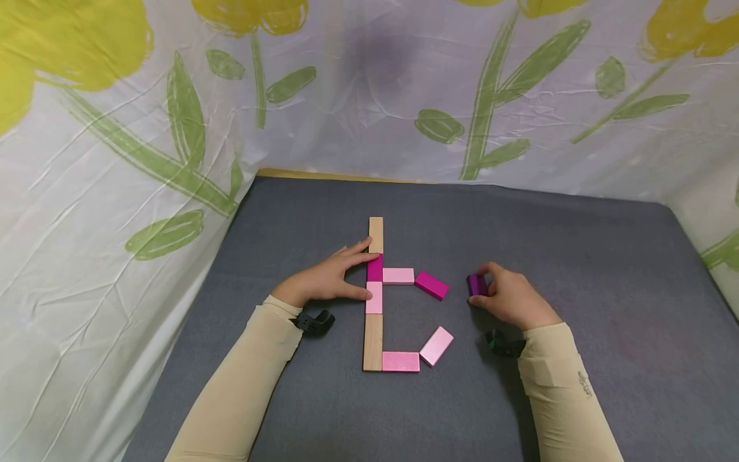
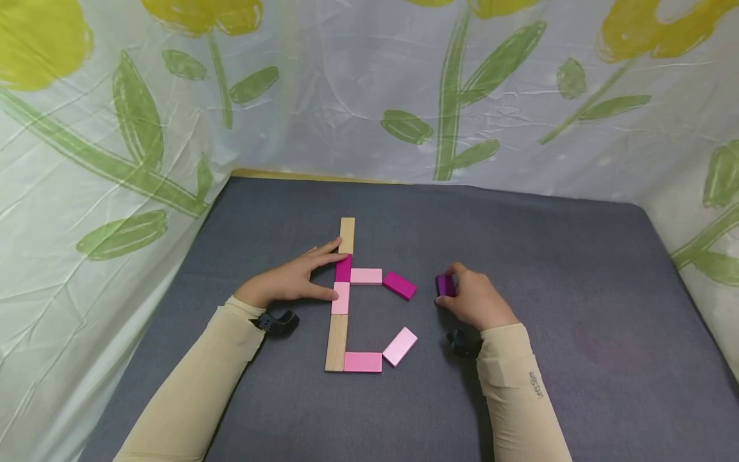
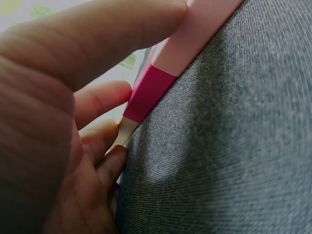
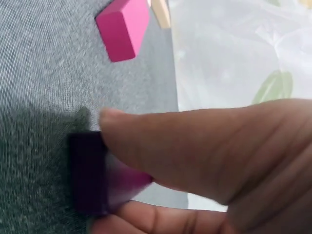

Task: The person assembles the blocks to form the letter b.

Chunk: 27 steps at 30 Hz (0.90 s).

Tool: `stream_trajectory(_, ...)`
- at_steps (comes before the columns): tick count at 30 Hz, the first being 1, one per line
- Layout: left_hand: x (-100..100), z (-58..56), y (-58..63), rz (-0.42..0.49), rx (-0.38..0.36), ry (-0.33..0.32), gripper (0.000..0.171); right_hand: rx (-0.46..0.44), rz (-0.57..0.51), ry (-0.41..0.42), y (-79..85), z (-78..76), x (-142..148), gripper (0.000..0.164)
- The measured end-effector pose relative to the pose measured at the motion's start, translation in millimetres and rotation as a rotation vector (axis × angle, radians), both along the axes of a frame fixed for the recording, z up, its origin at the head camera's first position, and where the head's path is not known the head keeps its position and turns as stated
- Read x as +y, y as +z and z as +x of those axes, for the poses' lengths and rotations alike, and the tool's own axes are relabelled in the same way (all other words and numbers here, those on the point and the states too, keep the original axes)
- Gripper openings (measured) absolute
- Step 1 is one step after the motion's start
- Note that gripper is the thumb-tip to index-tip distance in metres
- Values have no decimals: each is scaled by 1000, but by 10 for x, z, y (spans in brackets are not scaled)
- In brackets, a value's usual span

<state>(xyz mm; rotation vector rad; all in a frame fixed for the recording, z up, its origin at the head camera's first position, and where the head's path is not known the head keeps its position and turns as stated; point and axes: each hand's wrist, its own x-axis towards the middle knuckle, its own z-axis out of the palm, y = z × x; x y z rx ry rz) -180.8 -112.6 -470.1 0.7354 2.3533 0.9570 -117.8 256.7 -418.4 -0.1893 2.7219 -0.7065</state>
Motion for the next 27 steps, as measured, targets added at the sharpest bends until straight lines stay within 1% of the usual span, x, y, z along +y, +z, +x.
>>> stream_trajectory(5,-3,11,-14,11,-3,3,89,-58,-9,20,27,33,-35,56)
stream_trajectory(9,-2,12,-37,11,-8,7,88,-87,-21,35,35,49,-69,58)
stream_trajectory(15,1,2,-54,1,-16,20,89,-77,-28,59,18,62,-119,53)
stream_trajectory(22,-6,-13,-38,13,-21,13,89,-52,-27,97,22,79,-179,48)
stream_trajectory(27,-10,-31,-51,7,-16,10,89,-48,-28,114,27,90,-228,46)
